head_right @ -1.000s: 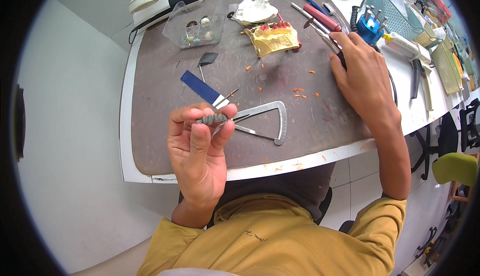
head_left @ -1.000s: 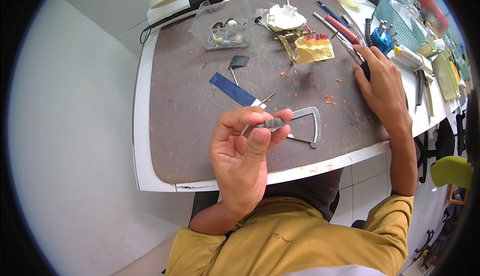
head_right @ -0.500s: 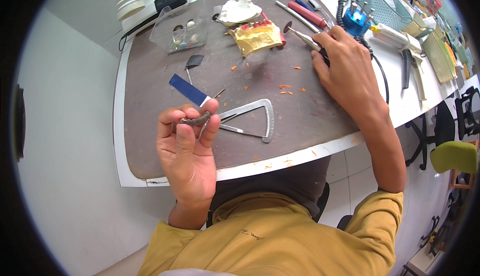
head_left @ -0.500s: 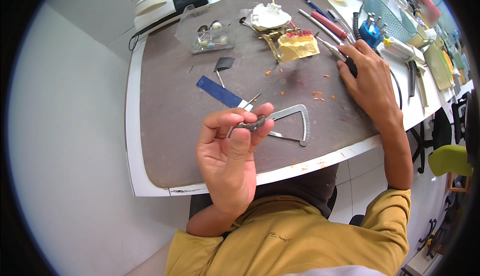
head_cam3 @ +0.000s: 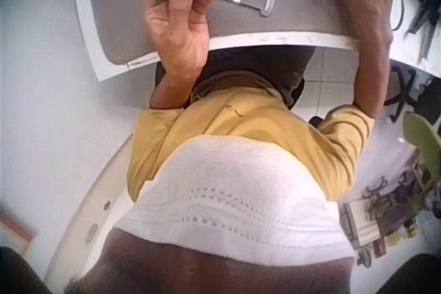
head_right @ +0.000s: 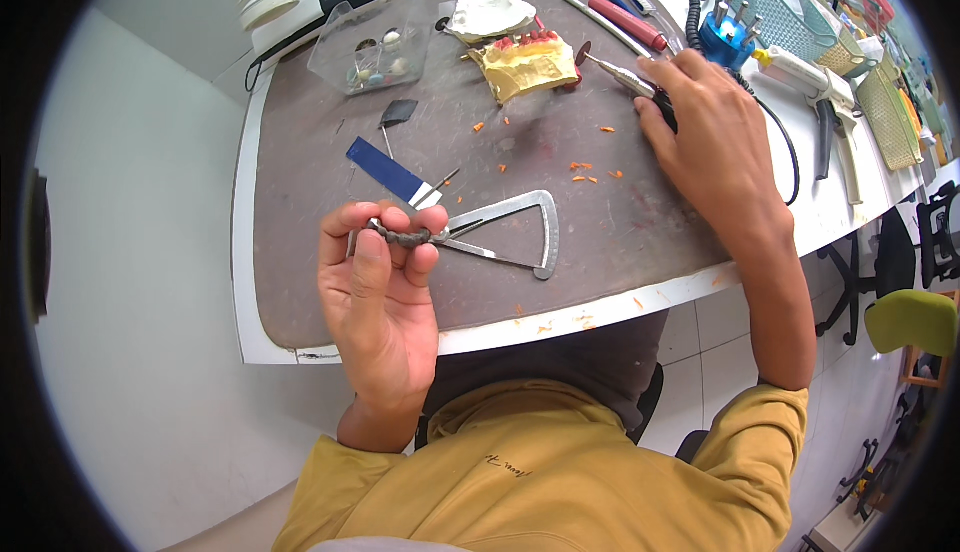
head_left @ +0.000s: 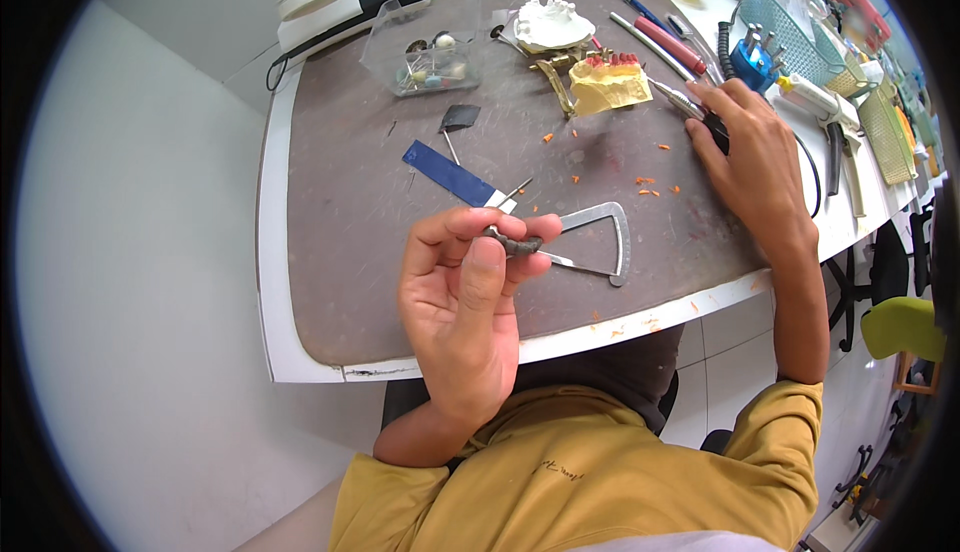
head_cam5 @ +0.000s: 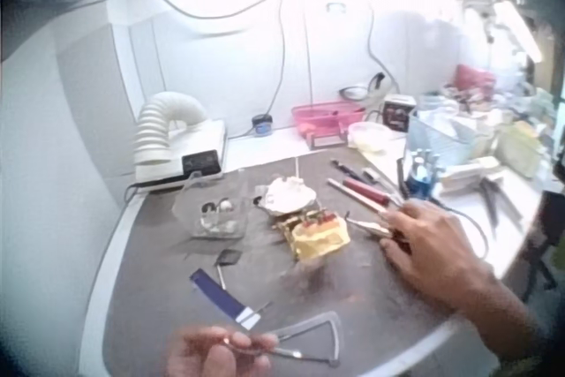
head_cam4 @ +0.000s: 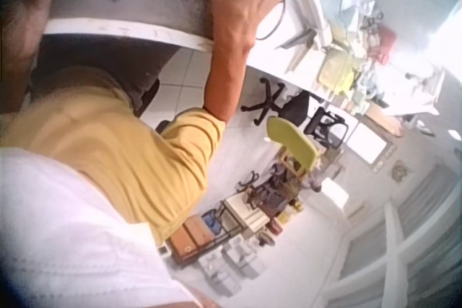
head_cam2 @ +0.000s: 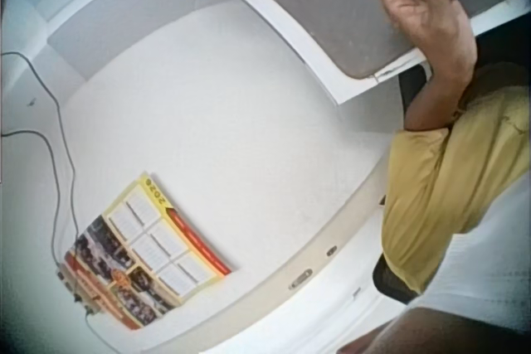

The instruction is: The person uses a rotary grinding tool to shape a small, gray, segmented object, likely a dental appliance. They repeatedly switch between grinding the object and measuring it with a caliper to check dimensions. The workspace contains dental molds and various tools.

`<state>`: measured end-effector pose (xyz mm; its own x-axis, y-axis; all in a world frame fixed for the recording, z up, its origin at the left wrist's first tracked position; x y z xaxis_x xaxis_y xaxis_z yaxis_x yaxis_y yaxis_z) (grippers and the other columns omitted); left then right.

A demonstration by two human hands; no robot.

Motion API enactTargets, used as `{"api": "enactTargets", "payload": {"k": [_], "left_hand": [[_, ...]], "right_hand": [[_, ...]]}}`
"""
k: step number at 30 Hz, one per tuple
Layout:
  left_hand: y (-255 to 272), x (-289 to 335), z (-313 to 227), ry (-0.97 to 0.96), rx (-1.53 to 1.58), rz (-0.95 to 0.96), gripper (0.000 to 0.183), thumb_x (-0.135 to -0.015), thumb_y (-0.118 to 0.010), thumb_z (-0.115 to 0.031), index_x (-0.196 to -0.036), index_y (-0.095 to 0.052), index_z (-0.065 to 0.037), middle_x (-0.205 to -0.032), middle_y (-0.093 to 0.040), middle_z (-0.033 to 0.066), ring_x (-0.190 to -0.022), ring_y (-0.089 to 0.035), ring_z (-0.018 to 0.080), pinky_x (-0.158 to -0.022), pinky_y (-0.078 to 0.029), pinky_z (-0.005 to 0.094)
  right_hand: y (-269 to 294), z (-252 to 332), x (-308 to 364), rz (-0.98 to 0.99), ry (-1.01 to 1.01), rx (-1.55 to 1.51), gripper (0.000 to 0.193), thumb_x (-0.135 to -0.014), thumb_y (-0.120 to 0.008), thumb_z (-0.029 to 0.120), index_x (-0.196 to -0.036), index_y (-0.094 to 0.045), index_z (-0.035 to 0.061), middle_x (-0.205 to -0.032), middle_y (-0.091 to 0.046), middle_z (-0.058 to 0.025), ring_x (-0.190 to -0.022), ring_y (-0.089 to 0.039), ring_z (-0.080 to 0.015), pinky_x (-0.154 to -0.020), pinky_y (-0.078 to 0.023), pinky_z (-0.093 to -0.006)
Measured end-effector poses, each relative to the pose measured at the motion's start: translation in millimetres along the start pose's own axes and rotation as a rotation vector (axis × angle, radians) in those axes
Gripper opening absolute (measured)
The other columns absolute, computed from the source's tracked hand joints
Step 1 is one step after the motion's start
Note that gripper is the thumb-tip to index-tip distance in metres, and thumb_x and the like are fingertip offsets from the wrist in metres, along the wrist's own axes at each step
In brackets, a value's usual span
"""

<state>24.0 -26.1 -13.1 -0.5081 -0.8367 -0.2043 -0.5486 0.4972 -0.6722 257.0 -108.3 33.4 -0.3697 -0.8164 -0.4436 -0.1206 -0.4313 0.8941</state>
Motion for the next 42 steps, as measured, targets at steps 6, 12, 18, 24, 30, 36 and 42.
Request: {"api": "enactTargets", "payload": {"k": [6, 12, 18, 24, 30, 36, 42], "left_hand": [[8.6, -1.9, -12.0, -0.018, -0.067, -0.044, 0.016, -0.091, -0.058, -0.002, -0.106, -0.054, -0.002, -0.099, -0.059, 0.0089, -0.1, -0.063, 0.0291, -0.081, -0.056, 0.0297], [18.3, -4.0, -23.5, -0.013, -0.141, -0.068, 0.021, -0.091, -0.057, -0.002, -0.112, -0.056, -0.001, -0.1, -0.06, 0.0092, -0.1, -0.063, 0.0292, -0.083, -0.055, 0.0321], [21.7, -1.0, -25.3, 0.082, -0.109, -0.077, 0.023, -0.091, -0.058, -0.004, -0.114, -0.057, 0.002, -0.102, -0.061, 0.0101, -0.095, -0.064, 0.0237, -0.08, -0.057, 0.0318], [22.7, -1.8, -19.4, 0.212, -0.058, -0.026, 0.028, -0.091, -0.061, -0.011, -0.115, -0.059, 0.003, -0.099, -0.062, 0.0097, -0.089, -0.064, 0.0191, -0.076, -0.056, 0.0289], [22.9, -1.8, -15.7, 0.258, -0.065, 0.013, 0.029, -0.09, -0.064, -0.015, -0.114, -0.06, 0.001, -0.098, -0.063, 0.0088, -0.085, -0.061, 0.0141, -0.072, -0.051, 0.0251], [21.6, -1.7, -16.0, 0.278, -0.087, -0.019, 0.028, -0.089, -0.064, -0.014, -0.112, -0.06, 0.0, -0.097, -0.065, 0.0094, -0.084, -0.061, 0.012, -0.071, -0.05, 0.0239], [19.6, -1.4, -15.9, 0.298, -0.101, 0.029, 0.028, -0.089, -0.065, -0.014, -0.112, -0.06, 0.001, -0.095, -0.065, 0.0105, -0.083, -0.061, 0.012, -0.07, -0.051, 0.0235]], "right_hand": [[37.2, 37.6, 20.7, -0.189, 0.231, -0.196, 0.024, -0.079, -0.071, 0.016, -0.098, -0.066, 0.0026, -0.087, -0.062, -0.0114, -0.08, -0.061, -0.0255, -0.068, -0.049, -0.0349], [6.1, 95.8, 24.1, 0.089, 0.51, -0.457, 0.032, -0.075, -0.073, 0.022, -0.099, -0.064, 0.0028, -0.093, -0.059, -0.0099, -0.082, -0.057, -0.0263, -0.072, -0.047, -0.0355], [0.4, 105.4, 7.4, 0.385, 0.468, -0.662, 0.028, -0.077, -0.069, 0.012, -0.09, -0.045, 0.0042, -0.08, -0.058, -0.0119, -0.075, -0.059, -0.0303, -0.064, -0.045, -0.0389], [-5.5, 100.1, -3.7, 0.66, 0.224, -0.996, 0.021, -0.086, -0.061, 0.012, -0.096, -0.046, 0.0027, -0.065, -0.06, -0.0106, -0.058, -0.06, -0.03, -0.052, -0.042, -0.0372], [4.3, 110.9, -2.4, 0.452, 0.446, -0.999, 0.013, -0.091, -0.055, 0.013, -0.087, -0.058, 0.0006, -0.064, -0.057, -0.0131, -0.058, -0.058, -0.0325, -0.051, -0.042, -0.0388], [11.2, 111.3, -1.1, 0.442, 0.449, -0.861, 0.018, -0.091, -0.055, 0.014, -0.08, -0.057, 0.001, -0.061, -0.054, -0.0135, -0.056, -0.055, -0.0325, -0.051, -0.04, -0.0404], [10.9, 112.9, 1.9, 0.417, 0.49, -0.885, 0.018, -0.091, -0.056, 0.015, -0.078, -0.055, 0.0017, -0.059, -0.051, -0.012, -0.054, -0.054, -0.0313, -0.05, -0.039, -0.0411]]}}
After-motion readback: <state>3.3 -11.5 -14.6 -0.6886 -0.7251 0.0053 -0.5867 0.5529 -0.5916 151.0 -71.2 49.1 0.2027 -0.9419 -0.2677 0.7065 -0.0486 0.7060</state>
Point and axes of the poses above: each hand's wrist, its own x-axis away from the middle knuckle, its own y-axis out of the back of the hand, z = x × y, the point moved 6 cm from there along -x, towards the middle knuckle
